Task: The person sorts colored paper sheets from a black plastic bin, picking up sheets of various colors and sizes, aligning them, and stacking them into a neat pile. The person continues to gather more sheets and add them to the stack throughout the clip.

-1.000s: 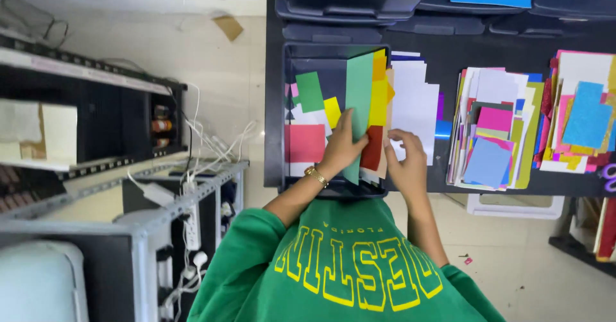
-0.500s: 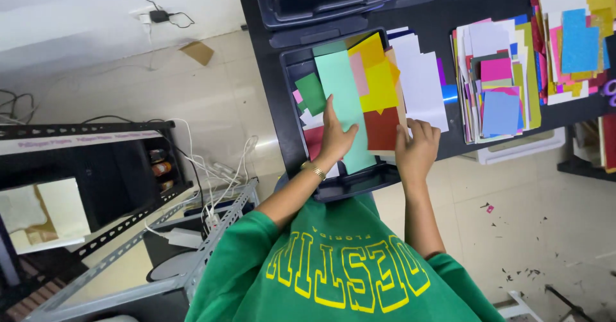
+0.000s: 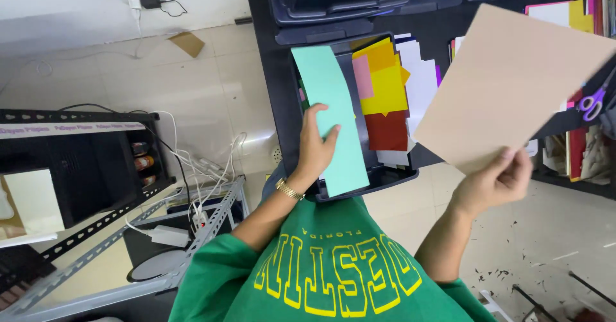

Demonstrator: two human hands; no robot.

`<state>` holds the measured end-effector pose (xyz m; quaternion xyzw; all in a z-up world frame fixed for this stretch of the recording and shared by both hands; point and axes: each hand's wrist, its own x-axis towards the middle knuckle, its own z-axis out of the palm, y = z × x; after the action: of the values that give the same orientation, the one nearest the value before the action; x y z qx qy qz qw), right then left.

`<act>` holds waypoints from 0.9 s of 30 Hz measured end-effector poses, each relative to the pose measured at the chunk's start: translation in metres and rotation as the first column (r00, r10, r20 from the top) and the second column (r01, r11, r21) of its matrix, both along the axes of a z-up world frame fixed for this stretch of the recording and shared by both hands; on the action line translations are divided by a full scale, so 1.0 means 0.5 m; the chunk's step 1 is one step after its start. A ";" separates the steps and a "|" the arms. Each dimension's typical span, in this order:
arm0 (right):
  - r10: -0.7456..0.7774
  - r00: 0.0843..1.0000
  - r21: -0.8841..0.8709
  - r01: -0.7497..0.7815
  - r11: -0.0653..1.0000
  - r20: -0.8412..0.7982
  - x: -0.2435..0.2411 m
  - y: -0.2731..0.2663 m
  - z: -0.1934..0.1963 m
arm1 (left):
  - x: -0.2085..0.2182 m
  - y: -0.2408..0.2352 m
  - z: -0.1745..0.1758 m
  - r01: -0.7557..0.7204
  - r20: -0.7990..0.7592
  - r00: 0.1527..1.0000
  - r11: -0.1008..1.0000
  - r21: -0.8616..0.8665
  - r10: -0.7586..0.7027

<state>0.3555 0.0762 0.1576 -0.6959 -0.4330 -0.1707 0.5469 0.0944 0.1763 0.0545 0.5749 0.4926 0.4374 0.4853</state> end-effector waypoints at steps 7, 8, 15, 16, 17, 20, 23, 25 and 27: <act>0.297 0.937 -0.110 -0.281 0.953 0.185 -0.201 0.026 -0.044 | -0.022 -0.058 0.071 0.052 0.204 0.976 0.992 0.119 -0.076; 0.419 0.882 -0.145 -0.395 0.907 0.214 -0.275 0.041 -0.024 | -0.017 -0.067 0.063 0.134 0.330 0.929 0.983 0.124 -0.169; 0.668 0.739 -0.292 -0.622 0.727 0.090 -0.361 0.034 -0.032 | -0.066 -0.064 0.068 -0.151 0.411 0.885 0.970 -0.192 0.219; 0.665 0.741 -0.289 -0.619 0.730 0.091 -0.344 0.039 -0.027 | -0.075 -0.061 0.082 -0.148 0.410 0.886 0.971 -0.190 0.215; 0.609 0.793 -0.314 -0.586 0.747 -0.030 -0.326 0.043 -0.021 | -0.083 -0.060 0.097 -0.153 0.420 0.876 0.963 -0.221 0.236; 0.497 0.811 -0.350 -0.583 0.733 -0.310 -0.292 0.057 -0.001 | -0.093 -0.056 0.125 -0.150 0.428 0.868 0.954 -0.259 0.252; 0.398 0.765 -0.325 -0.596 0.734 -0.505 -0.259 0.061 -0.004 | -0.083 -0.060 0.124 -0.133 0.437 0.865 0.953 -0.272 0.246; 0.350 0.757 -0.303 -0.573 0.761 -0.552 -0.235 0.061 -0.027 | -0.076 -0.061 0.126 -0.120 0.445 0.863 0.952 -0.282 0.240; 0.311 0.617 -0.241 -0.647 0.723 -0.723 -0.206 0.059 -0.062 | -0.067 -0.061 0.137 -0.089 0.393 0.900 0.962 -0.258 0.188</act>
<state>0.2523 0.1054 0.1265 -0.6750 -0.4244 0.3471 0.4938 0.0610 0.1459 0.1231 0.3715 0.4665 0.5218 0.6101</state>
